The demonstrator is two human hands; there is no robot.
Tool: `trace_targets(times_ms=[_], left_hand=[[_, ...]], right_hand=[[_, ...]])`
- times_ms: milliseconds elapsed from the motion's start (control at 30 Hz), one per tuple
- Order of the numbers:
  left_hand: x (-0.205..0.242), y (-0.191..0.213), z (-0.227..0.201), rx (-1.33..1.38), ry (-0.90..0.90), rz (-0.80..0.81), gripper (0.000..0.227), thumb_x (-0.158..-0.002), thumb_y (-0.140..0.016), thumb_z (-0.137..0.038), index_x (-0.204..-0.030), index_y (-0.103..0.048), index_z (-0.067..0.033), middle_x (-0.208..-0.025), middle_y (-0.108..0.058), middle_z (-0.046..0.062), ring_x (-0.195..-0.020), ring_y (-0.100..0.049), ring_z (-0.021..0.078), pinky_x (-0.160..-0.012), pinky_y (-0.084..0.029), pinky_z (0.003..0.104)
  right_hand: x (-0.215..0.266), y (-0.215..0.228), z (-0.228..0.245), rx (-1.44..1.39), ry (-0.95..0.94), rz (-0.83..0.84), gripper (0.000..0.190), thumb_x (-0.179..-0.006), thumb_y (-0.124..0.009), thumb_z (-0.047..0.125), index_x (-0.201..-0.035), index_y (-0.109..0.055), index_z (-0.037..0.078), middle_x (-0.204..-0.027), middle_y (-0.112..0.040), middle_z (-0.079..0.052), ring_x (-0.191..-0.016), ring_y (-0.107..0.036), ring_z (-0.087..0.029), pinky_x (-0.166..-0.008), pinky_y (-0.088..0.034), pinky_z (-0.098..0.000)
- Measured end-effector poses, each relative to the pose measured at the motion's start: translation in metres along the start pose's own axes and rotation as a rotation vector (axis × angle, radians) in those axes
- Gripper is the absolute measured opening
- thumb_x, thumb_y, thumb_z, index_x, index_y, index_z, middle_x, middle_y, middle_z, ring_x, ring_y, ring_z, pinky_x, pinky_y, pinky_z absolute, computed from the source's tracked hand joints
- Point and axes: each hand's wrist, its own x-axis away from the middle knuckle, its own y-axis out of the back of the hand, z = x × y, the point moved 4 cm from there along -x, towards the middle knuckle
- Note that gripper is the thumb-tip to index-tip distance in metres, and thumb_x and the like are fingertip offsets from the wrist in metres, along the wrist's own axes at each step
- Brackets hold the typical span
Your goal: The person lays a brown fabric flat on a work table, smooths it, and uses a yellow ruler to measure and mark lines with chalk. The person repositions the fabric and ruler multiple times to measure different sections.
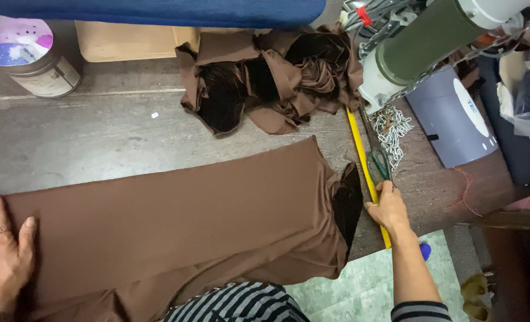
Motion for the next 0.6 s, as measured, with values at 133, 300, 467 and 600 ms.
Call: trace_targets(times_ms=[133,300,467,600], left_hand=[[0.003,-0.002,0.005,-0.057,-0.062,-0.046,0.070,-0.098,-0.048,-0.022,-0.151,-0.033,0.0195,-0.151,-0.025,0.043,-0.135,-0.029,0.0577,-0.110,-0.026,0.055],[0.000,0.000,0.004,-0.074,-0.026,0.012,0.071,-0.100,-0.040,-0.030,-0.151,-0.031,0.0179,-0.152,-0.021,0.043,-0.134,-0.027,0.0607,-0.110,-0.023,0.057],[0.007,-0.012,0.026,-0.267,0.028,-0.037,0.074,-0.098,-0.039,-0.041,-0.155,-0.038,0.0056,-0.160,-0.028,0.029,-0.148,-0.016,0.0392,-0.102,-0.024,0.070],[0.010,-0.008,0.021,-0.252,-0.087,-0.111,0.072,-0.103,-0.037,-0.042,-0.153,-0.041,0.0085,-0.158,-0.032,0.035,-0.147,-0.022,0.0488,-0.103,-0.013,0.078]], right_hand=[[0.000,-0.018,-0.014,-0.159,0.093,-0.075,0.050,-0.079,-0.066,0.009,-0.125,-0.045,0.008,-0.120,-0.059,-0.023,-0.108,-0.057,-0.042,-0.091,-0.043,-0.0476],[0.018,-0.011,-0.046,-0.278,0.086,-0.172,0.029,-0.090,-0.058,0.015,-0.119,-0.065,0.013,-0.109,-0.064,-0.013,-0.097,-0.063,-0.034,-0.093,-0.045,-0.0414],[0.033,-0.011,-0.099,-0.451,0.033,-0.241,0.031,-0.088,-0.065,0.014,-0.118,-0.070,0.008,-0.100,-0.072,-0.012,-0.089,-0.066,-0.021,-0.082,-0.047,-0.0328],[0.054,-0.002,-0.116,-0.615,0.010,-0.333,0.032,-0.089,-0.076,0.024,-0.112,-0.068,0.004,-0.095,-0.067,-0.012,-0.084,-0.059,-0.017,-0.077,-0.045,-0.0296]])
